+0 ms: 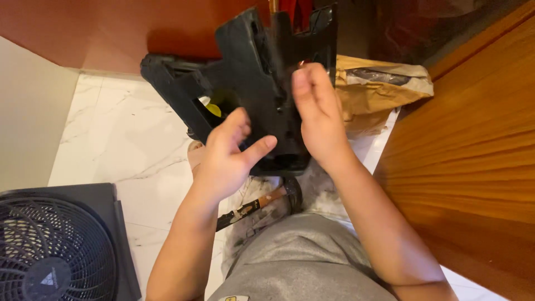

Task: The person sits on the floor and repeatedly attempts to snap a broken black plastic piece into a larger black plastic frame. They use a hammer to tap the plastic piece into place and inspect the fit multiple times.

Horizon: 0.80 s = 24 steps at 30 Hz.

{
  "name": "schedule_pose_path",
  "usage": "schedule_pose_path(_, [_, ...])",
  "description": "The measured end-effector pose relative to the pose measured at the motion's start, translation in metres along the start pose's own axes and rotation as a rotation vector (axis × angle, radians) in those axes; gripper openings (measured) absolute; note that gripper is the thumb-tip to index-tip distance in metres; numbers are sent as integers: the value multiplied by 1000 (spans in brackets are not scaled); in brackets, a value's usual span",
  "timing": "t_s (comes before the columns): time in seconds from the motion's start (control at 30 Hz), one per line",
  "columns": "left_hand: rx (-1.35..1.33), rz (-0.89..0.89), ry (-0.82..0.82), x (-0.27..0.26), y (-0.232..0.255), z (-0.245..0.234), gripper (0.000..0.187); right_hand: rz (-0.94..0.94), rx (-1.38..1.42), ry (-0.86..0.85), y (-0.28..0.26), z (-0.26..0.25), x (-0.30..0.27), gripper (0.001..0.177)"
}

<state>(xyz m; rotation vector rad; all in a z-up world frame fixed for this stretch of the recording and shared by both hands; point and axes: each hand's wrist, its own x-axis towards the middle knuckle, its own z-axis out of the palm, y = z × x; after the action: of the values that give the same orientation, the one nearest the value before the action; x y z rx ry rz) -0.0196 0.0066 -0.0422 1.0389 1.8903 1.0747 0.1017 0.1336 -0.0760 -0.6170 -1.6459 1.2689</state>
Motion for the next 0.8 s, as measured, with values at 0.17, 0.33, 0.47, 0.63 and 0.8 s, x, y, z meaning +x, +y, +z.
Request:
schedule_pose_path(0.17, [-285,471,-91,-4,4,13,39,111,-176,206,1,-2,-6,55])
schedule_pose_path(0.33, [12,412,89,-8,6,23,41,121,161,268,2,-4,3,58])
schedule_pose_path(0.47, [216,190,151,-4,12,32,42,139,174,325,0,-4,5,57])
schedule_pose_path(0.63, [-24,461,72,-6,13,22,45,106,159,382,-3,-1,3,57])
schedule_pose_path(0.8, [-45,294,136,-5,12,25,45,59,134,405,2,1,4,59])
